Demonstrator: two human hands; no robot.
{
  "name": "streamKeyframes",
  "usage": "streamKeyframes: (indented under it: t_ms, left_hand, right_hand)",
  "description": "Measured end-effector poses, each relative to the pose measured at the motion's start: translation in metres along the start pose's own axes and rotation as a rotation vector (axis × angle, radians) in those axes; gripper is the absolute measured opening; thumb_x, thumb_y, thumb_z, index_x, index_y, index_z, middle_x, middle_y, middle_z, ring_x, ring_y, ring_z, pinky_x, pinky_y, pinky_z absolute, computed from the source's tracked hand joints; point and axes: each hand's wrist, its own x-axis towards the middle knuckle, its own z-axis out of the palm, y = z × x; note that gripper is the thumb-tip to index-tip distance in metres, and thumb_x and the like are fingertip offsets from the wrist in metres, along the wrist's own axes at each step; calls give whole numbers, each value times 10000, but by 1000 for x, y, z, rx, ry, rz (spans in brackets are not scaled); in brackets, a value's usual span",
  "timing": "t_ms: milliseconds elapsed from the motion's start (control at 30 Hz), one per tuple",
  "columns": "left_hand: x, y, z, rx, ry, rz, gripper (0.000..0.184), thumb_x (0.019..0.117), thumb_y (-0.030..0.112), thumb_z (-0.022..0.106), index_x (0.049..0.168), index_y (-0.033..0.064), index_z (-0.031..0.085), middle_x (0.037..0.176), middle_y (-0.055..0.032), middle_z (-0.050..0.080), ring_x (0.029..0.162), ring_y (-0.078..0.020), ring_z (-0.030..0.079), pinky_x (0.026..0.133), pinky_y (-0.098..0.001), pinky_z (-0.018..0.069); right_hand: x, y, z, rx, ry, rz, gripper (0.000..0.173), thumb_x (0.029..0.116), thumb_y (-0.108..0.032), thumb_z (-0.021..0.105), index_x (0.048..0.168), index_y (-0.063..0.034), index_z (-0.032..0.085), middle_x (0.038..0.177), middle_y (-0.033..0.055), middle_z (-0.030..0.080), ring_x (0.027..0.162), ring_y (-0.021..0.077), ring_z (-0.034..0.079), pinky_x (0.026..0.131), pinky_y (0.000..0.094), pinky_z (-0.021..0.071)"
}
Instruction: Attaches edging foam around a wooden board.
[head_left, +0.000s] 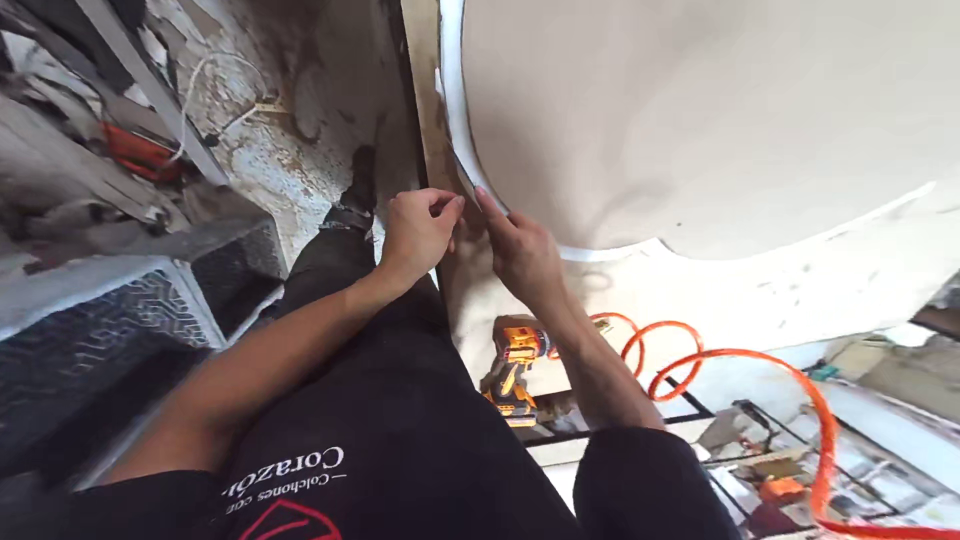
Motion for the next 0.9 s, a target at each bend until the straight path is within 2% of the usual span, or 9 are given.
streamKeyframes:
  t_ms: [100,200,267,433,633,733,900]
  left_hand:
    - [-12,1,-5,14,22,4,241,1042,294,615,1129,111,747,814,22,748,529,-79,646,493,-265,572]
    - [-19,-2,-3,31,38,-17,246,1044,302,610,1139,123,750,809,19,744,538,-78,640,492,-274,556]
    - [-18,-2,2,43,53,-20,244,1042,312,613,1132,132,751,810,16,741,551,-79,646,502,-279,560]
    - [-10,3,6,102,69,-3,310,1035,380,611,1172,129,731,857,-7,747,638,-105,687,586,-328,596]
    - [14,10,12,150,125,32,318,1010,422,637,1090,142,765,793,58,744,620,-35,673,579,-251,582]
    - [24,13,12,223,122,25,391,995,483,636,1071,122,765,771,56,741,602,-40,667,583,-266,584]
    - [30,18,11,352,92,-9,415,976,508,656,1033,112,767,764,37,730,650,-59,679,663,-314,596]
  right_hand:
    - [-12,11,-2,-6,3,-2,571,1031,-148,526,1574,-308,448,837,123,625,622,261,618,534,440,530]
    - [-8,9,0,-47,-40,4,616,1008,-118,544,1587,-293,427,904,150,640,638,281,639,545,453,551]
    - [-5,12,1,-81,-32,-9,617,1010,-115,546,1585,-305,429,895,150,637,613,283,633,521,449,541]
    - [-29,33,-6,-124,-39,-39,580,1031,-130,507,1567,-344,451,832,125,628,577,270,607,499,444,511]
    - [-44,52,-8,-86,-54,-80,561,1046,-147,491,1568,-349,449,802,109,613,579,259,598,502,436,504]
    - [-52,63,-9,-64,-53,-106,547,1047,-158,495,1556,-355,466,807,104,626,587,258,609,506,436,506]
    - [-67,84,-16,-33,-75,-133,529,1056,-159,484,1540,-371,487,833,115,645,614,272,623,526,453,518]
